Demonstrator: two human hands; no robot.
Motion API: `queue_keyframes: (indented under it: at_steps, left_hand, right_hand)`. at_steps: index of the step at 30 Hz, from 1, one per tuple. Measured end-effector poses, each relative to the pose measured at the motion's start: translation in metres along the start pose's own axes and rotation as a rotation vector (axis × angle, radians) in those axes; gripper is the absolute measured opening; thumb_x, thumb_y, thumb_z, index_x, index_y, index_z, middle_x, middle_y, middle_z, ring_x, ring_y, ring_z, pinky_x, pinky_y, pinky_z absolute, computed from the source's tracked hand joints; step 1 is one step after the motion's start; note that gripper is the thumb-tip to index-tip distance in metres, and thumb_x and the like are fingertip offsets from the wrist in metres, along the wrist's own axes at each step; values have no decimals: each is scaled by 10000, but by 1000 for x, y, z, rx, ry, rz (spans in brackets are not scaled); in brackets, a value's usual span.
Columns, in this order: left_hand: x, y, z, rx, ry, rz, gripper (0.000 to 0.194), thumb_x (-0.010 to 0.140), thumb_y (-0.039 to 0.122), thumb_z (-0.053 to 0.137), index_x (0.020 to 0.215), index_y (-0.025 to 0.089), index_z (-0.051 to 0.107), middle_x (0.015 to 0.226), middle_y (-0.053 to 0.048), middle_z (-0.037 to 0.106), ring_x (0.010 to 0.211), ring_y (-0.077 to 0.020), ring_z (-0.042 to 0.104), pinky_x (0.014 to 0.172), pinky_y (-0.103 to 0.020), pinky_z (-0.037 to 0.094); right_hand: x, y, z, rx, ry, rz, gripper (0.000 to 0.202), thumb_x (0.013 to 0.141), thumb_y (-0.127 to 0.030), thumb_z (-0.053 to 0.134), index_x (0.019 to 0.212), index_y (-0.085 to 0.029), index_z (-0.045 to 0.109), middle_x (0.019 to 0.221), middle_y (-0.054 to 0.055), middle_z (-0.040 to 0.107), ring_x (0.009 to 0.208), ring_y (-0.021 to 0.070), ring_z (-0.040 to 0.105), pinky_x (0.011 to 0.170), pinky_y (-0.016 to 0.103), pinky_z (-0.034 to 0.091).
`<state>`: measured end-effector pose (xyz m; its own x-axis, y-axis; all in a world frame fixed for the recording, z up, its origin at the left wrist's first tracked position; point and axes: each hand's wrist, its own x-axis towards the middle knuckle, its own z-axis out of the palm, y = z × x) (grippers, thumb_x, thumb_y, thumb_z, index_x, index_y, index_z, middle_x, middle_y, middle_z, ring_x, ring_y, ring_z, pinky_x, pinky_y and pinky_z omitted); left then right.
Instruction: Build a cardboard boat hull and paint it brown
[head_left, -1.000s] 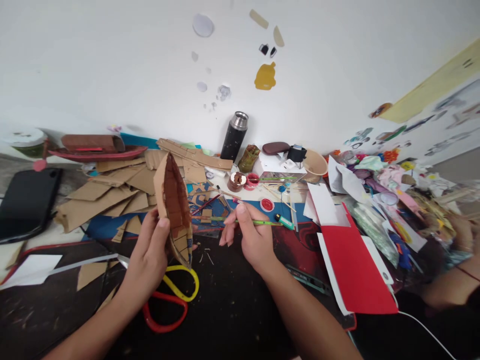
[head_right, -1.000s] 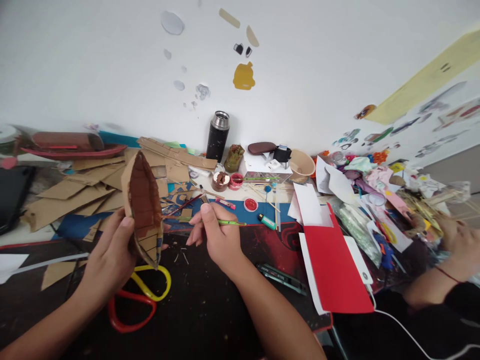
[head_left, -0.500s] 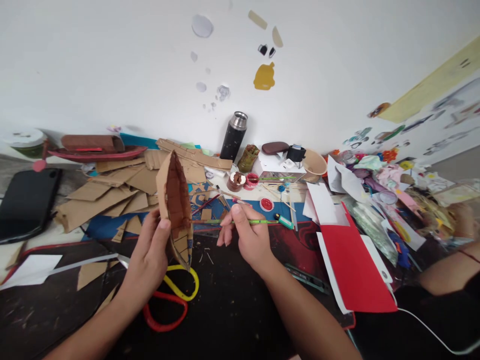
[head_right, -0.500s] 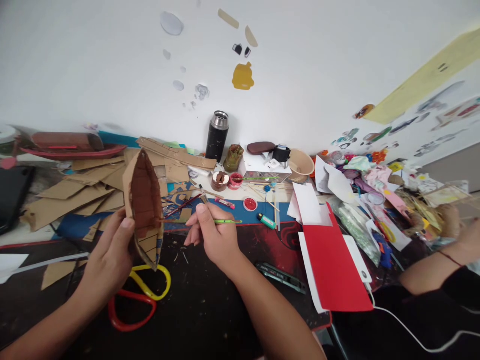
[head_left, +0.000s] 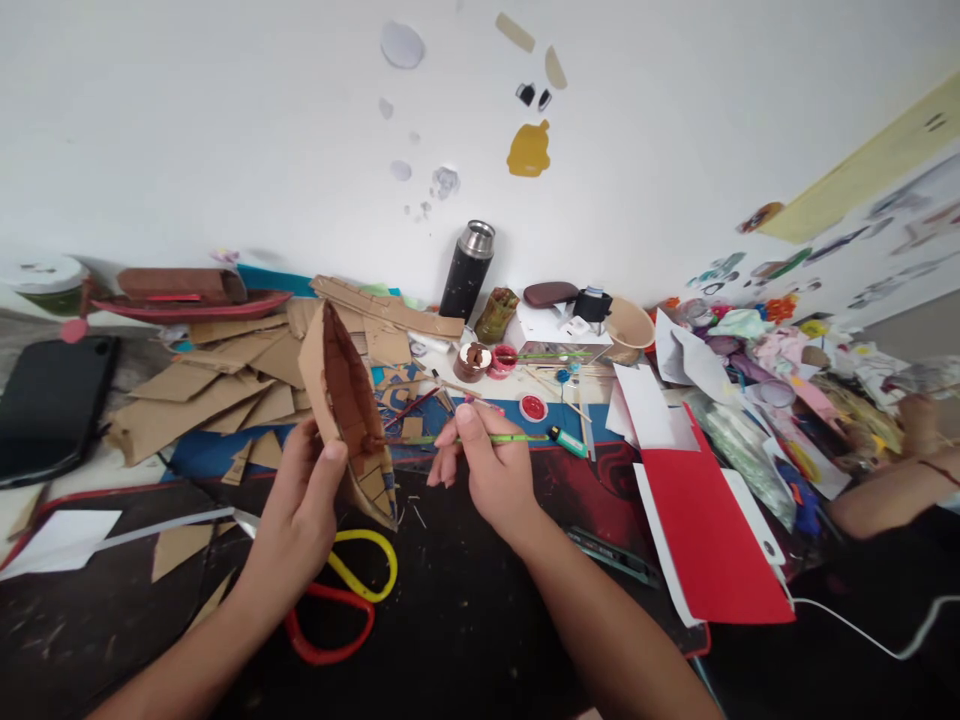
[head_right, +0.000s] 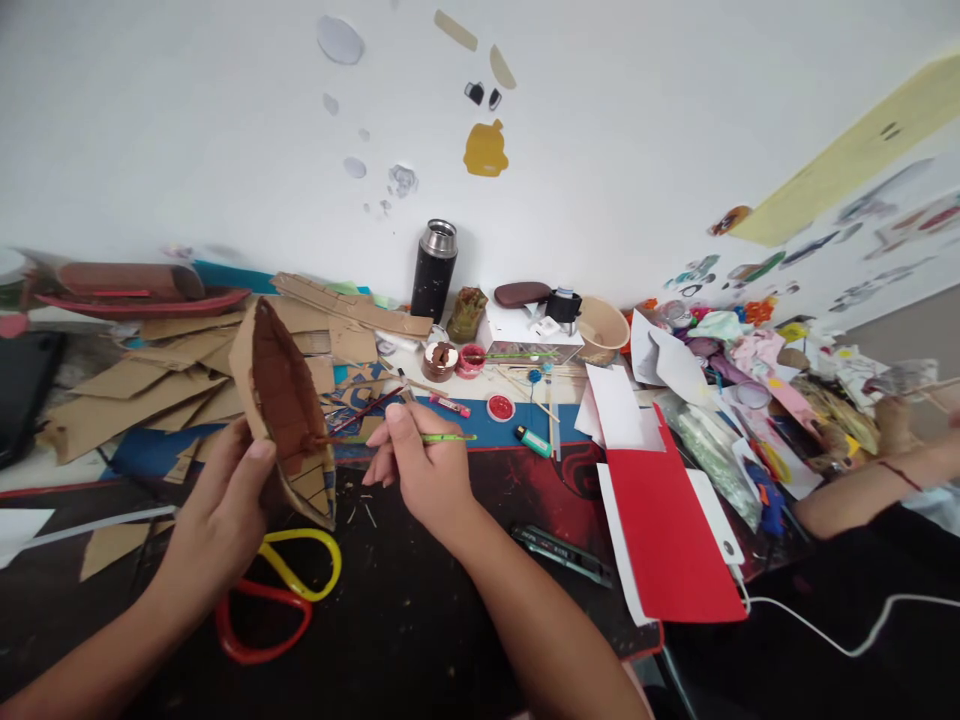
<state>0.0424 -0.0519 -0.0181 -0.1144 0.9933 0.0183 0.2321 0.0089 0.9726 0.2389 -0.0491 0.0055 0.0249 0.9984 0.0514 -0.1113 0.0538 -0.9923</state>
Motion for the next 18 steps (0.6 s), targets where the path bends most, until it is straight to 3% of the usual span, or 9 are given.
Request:
queue_keyframes:
  at_steps: [7, 12, 18]
  left_hand:
    - [-5, -7, 6, -98, -42, -69, 456, 1025, 598, 565, 1308, 243, 607, 1135, -84, 735, 1074, -319, 715, 981, -455, 610]
    - [-3, -2, 2, -69, 49, -29, 383, 1016, 526, 575, 1256, 228, 584, 1134, -110, 719, 1079, -324, 700, 970, -460, 606]
    - [3, 4, -2, 32, 121, 29, 272, 1008, 464, 553, 1179, 253, 569, 1164, -99, 715, 1148, -334, 691, 1057, -478, 583]
  right_hand:
    - [10, 2, 10, -72, 12, -91, 575, 1058, -762, 551, 855, -238, 674, 570, -22, 644, 516, 160, 694, 475, 247, 502]
    - [-4, 8, 13, -135, -27, -168, 556, 1124, -665, 511, 822, -233, 689, 521, -49, 554, 473, 145, 670, 492, 249, 504]
    - [-22, 15, 7, -140, -41, -135, 523, 1150, -603, 507, 848, -222, 701, 492, -62, 512, 430, 138, 653, 452, 228, 440]
